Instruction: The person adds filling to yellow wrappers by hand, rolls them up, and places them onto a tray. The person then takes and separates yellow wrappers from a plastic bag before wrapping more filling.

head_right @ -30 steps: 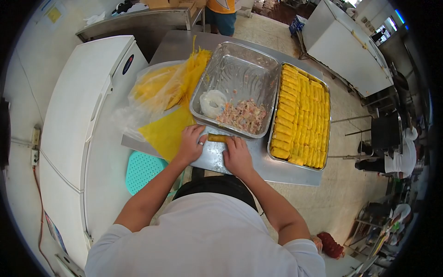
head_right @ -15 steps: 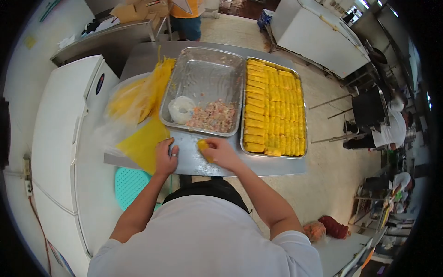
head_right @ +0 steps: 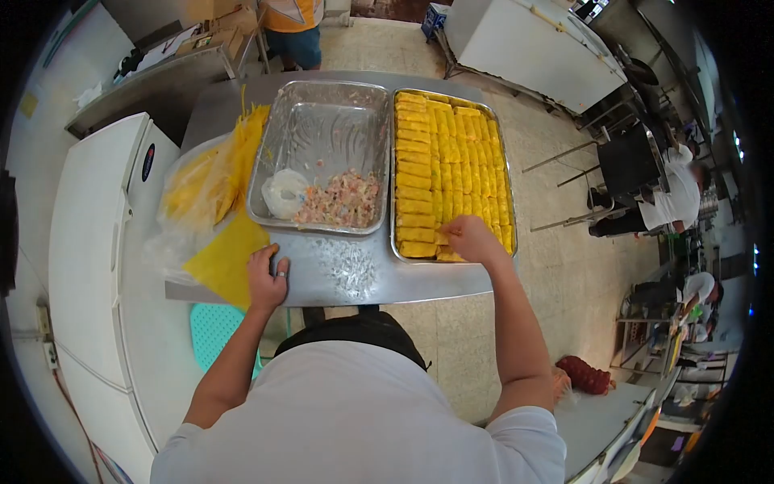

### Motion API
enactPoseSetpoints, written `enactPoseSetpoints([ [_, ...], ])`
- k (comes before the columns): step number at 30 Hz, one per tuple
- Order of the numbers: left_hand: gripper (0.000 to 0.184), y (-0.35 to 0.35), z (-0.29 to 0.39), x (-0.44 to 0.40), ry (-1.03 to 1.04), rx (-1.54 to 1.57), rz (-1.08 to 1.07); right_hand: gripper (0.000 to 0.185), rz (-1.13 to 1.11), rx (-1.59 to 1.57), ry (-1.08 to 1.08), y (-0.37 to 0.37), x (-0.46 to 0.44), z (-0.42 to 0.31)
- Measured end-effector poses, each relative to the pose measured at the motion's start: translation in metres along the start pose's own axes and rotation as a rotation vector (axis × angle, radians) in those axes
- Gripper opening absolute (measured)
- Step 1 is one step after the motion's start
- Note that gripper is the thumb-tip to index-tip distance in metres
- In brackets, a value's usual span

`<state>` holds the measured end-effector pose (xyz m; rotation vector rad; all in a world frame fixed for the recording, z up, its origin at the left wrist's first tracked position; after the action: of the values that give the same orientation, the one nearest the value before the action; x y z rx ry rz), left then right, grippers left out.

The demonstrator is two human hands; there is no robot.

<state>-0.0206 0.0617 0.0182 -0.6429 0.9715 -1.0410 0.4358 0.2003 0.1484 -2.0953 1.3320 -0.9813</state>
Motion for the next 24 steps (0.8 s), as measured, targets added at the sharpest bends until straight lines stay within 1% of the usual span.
enactPoseSetpoints([
  [2,0.04,-0.001,0.001,0.001,-0.002,-0.01,-0.009,0.033,0.044,0.048,-0.001,-0.008,-0.002,0.001],
  [5,0.04,0.0,0.0,-0.001,0.0,-0.009,-0.007,0.033,-0.051,-0.021,0.146,-0.002,-0.001,-0.004],
  [8,0.04,-0.001,0.0,0.001,0.0,0.005,-0.007,0.034,0.032,-0.083,0.1,-0.01,-0.004,0.015],
  [11,0.039,-0.003,0.001,0.0,-0.005,-0.001,-0.018,0.031,0.161,-0.007,0.13,-0.025,-0.01,0.034],
  [14,0.039,-0.003,0.0,-0.001,-0.006,0.007,-0.012,0.031,0.115,-0.133,0.26,-0.018,-0.003,0.041],
  [17,0.039,-0.005,0.001,0.001,-0.014,0.042,0.002,0.033,0.16,-0.158,0.275,-0.009,0.002,0.039],
  [20,0.039,0.003,-0.007,0.007,-0.001,0.09,0.052,0.033,0.261,-0.173,0.253,-0.005,0.001,0.049],
  [22,0.039,-0.006,-0.007,0.009,0.018,0.122,0.085,0.035,0.281,-0.297,0.279,0.0,0.002,0.055],
  [24,0.037,-0.024,-0.004,0.006,0.039,0.126,0.112,0.037,0.41,-0.103,0.212,-0.005,0.004,0.042],
])
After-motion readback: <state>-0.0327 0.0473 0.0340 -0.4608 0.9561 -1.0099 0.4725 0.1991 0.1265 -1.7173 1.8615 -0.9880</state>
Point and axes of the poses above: each hand's wrist, its own x-axis away from the middle knuckle, its own y-axis out of the palm, z = x × y, the point moved 2 cm from there along -x, towards the middle knuckle, and after that the axes turned 14 degrees about -x, right-handed, at the moved point
